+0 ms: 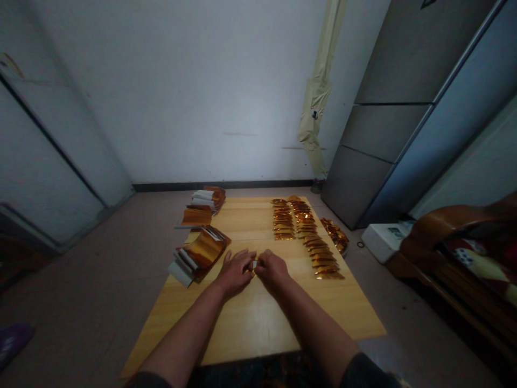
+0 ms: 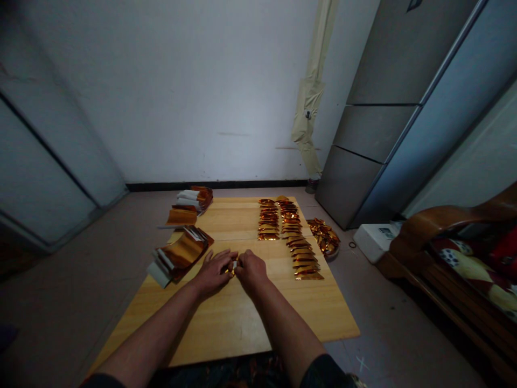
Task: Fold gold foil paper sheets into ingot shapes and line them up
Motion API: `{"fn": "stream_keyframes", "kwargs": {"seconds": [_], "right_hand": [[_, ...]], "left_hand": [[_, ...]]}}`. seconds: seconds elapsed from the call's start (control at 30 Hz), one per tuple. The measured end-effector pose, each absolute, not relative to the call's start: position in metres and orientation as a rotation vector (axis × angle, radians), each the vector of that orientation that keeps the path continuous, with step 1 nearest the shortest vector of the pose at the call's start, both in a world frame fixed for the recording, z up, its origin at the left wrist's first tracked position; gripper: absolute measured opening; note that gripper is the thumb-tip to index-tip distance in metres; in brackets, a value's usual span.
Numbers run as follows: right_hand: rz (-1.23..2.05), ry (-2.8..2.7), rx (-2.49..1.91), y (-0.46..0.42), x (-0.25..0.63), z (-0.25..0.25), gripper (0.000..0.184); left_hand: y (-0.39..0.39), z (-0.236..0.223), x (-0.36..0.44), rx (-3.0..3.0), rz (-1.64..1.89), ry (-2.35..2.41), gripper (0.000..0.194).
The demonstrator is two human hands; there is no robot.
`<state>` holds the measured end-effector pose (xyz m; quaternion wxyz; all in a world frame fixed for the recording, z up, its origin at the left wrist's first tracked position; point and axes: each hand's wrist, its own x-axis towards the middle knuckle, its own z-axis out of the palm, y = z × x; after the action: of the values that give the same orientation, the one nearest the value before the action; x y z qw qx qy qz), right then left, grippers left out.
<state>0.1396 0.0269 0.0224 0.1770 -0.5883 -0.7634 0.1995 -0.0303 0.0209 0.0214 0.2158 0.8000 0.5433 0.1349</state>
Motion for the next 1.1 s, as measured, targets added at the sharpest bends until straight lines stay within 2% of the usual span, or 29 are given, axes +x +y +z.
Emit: {"fn": "stream_keyframes", "kwargs": {"seconds": [0.07,0.2,0.33,0.57,0.67,0.8,1.1], "right_hand": [[0.599,-2.11,-1.617,0.026,0.143,0.022,0.004],[0.638,-2.005,-1.543,0.025,0.147,0.022,0.013],[0.666,-1.985,-1.576,0.021,0.144,0.02,0.007],[0.655,-1.921,-1.504,0.027,0.148,0.015,0.022],[0.639,-1.859,-1.468,0.026,0.151,0.014,0.024],[0.685,-1.848,-1.418,0.011,0.147,0.018,0.022],[0.356,-2.154,-1.56,-0.009,0.137,0.021,0.025]], "left_hand": [[0.02,0.021,-0.03,2.213,0.388,1.516,0.038],[0.02,0.02,-0.029,2.205,0.4,1.522,0.016],[0.02,0.018,-0.029,2.207,0.429,1.52,0.017],[0.019,0.017,-0.03,2.213,0.441,1.517,0.012],[0.019,0.017,-0.028,2.206,0.459,1.536,0.019],[0.016,0.012,-0.02,2.184,0.5,1.654,0.044],[0.011,0.01,-0.002,2.145,0.543,1.872,0.043]]}}
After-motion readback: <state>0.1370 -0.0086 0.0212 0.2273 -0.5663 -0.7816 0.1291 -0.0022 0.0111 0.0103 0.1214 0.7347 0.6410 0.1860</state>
